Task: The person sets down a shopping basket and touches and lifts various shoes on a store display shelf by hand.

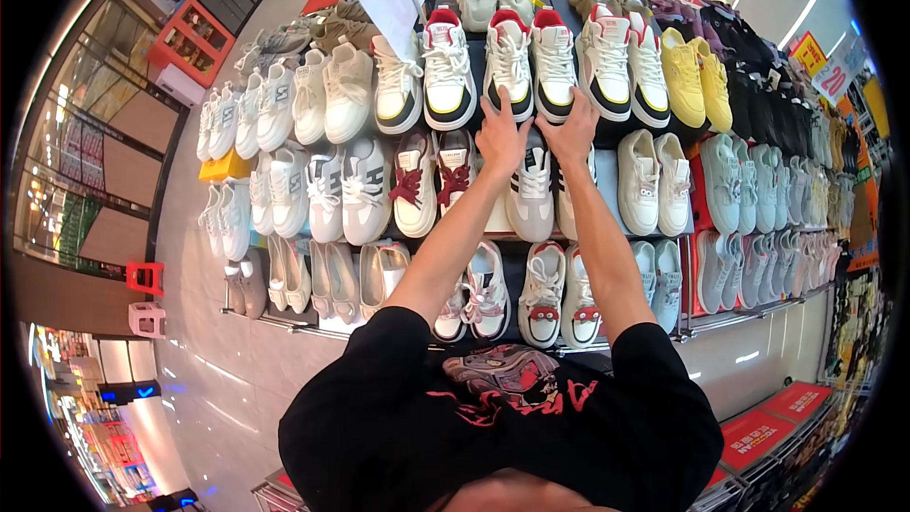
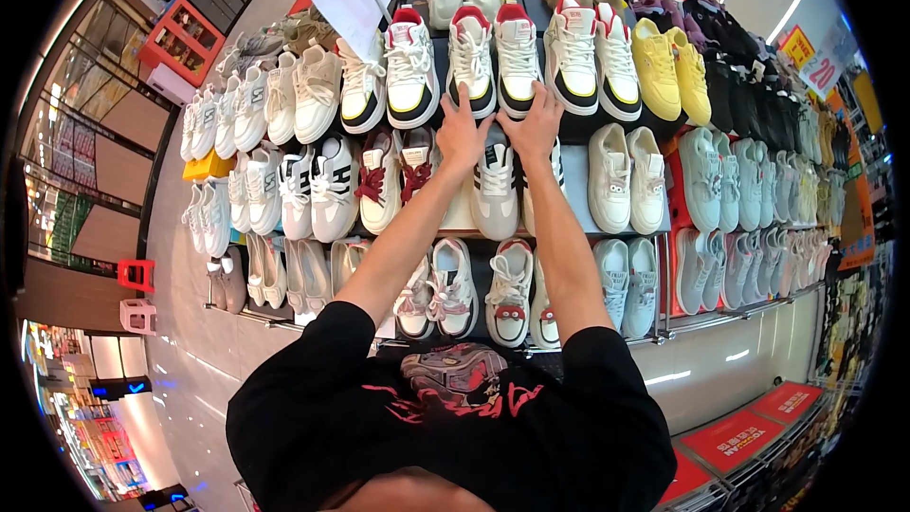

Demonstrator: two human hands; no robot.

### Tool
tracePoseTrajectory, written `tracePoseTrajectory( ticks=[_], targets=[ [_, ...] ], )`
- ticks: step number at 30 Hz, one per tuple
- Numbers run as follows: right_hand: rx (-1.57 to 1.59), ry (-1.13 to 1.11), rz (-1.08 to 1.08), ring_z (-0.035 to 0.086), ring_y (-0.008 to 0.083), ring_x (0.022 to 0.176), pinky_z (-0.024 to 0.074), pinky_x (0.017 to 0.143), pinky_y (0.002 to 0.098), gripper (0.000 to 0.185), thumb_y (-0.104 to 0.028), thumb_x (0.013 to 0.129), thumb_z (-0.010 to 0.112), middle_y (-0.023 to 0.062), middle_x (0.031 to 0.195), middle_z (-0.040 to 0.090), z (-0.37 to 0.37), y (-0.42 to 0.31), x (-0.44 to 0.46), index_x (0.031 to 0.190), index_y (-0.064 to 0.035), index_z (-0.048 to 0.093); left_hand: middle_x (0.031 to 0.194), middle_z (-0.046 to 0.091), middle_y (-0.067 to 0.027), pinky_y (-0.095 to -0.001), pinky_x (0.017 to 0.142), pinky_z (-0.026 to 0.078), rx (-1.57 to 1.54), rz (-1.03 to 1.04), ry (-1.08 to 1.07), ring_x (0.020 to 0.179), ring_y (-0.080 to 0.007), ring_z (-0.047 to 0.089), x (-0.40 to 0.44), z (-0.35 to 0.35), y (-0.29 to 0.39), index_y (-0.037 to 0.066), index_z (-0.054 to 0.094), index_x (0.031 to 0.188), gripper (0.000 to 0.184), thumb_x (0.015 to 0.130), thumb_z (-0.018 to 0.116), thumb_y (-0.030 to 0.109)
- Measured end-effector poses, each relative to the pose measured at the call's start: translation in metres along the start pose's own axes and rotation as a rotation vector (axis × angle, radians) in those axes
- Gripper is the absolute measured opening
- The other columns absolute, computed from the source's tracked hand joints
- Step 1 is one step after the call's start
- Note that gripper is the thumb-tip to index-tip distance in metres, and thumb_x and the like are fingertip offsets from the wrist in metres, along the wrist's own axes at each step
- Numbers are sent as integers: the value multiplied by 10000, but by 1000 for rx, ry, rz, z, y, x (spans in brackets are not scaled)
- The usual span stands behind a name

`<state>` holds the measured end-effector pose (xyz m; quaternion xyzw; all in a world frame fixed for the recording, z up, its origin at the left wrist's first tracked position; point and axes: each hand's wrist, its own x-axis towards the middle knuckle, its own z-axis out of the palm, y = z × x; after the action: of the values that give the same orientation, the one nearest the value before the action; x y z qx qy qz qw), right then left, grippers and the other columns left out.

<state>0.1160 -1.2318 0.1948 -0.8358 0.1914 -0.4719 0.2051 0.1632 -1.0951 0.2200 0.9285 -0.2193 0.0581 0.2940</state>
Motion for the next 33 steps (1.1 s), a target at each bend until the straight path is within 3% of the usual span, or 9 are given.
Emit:
tracePoseTrajectory(
  ticks=[4, 6, 9, 12, 16, 22, 26, 29, 33],
  targets=[
    [-23, 24, -16, 529, 419, 1137, 448, 996, 494, 773, -335, 669, 856, 209, 1208, 602, 1, 0, 1, 1294, -24, 523, 1520, 339, -312, -549, 858, 499, 78, 31, -7, 1077, -444, 636, -5, -12, -2, 200, 209, 1611, 908, 894, 719, 424],
    [-13, 18, -20, 533, 431, 1132, 443, 1004, 504, 748, -347, 700, 845, 224, 1203, 597, -2, -3, 1, 1291, -22, 524, 1520, 324, -298, -580, 955, 447, 113, 87, -50, 1227, -471, 541, -19, -34, -5, 211, 201, 1614, 890, 908, 700, 421],
    [-9, 24, -24, 520, 437, 1163, 438, 1018, 502, 735, -350, 719, 845, 233, 1242, 571, -1, -2, 0, 1293, -22, 525, 1421, 392, -256, -504, 965, 467, -107, 301, 123, 1124, -424, 563, -30, -40, -37, 131, 274, 1583, 840, 901, 731, 308],
    [4, 65, -45, 507, 440, 1202, 430, 1032, 508, 721, -342, 732, 841, 233, 1291, 530, -3, -8, 0, 1290, -5, 533, 1311, 469, -218, -472, 997, 445, -96, 445, 456, 1168, -390, 522, -36, -60, -76, 53, 451, 1450, 714, 845, 782, 236],
    [-26, 95, -100, 507, 439, 1208, 425, 1037, 508, 702, -327, 738, 840, 232, 1314, 514, 0, -8, -3, 1286, -4, 542, 1295, 466, -216, -494, 1049, 384, 58, 245, 621, 1202, -400, 465, -19, -96, -135, 46, 439, 1437, 732, 816, 784, 225],
    [39, 124, -78, 502, 431, 1221, 408, 1056, 501, 566, -201, 780, 786, 229, 1297, 530, -10, -38, -10, 1257, -9, 550, 1311, 431, -229, -510, 1066, 363, 33, 125, 527, 1220, -424, 432, 1, -109, -172, 58, 340, 1502, 894, 793, 815, 324],
    [324, -110, -123, 531, 402, 1205, 453, 1019, 464, 510, -99, 796, 733, 221, 1278, 547, -8, -100, -33, 1256, -1, 536, 1370, 389, -279, -523, 1077, 365, -128, 22, 587, 1233, -464, 430, 6, -75, -180, 17, 285, 1504, 934, 822, 808, 384],
    [465, -312, -53, 599, 379, 1110, 546, 890, 419, 537, -87, 793, 732, 218, 1270, 554, 7, -129, -49, 1278, 3, 519, 1377, 378, -307, -513, 1077, 379, -271, -78, 547, 1249, -489, 435, -1, -65, -180, -26, 265, 1490, 955, 835, 793, 425],
    [420, -425, 141, 618, 409, 1111, 530, 922, 449, 828, -166, 782, 781, 288, 1229, 573, 49, -141, -72, 1454, 39, 344, 1346, 428, -283, -478, 1005, 461, -301, -135, 476, 1200, -470, 518, -6, -75, -179, -65, 295, 1464, 896, 872, 758, 423]
  ],
)
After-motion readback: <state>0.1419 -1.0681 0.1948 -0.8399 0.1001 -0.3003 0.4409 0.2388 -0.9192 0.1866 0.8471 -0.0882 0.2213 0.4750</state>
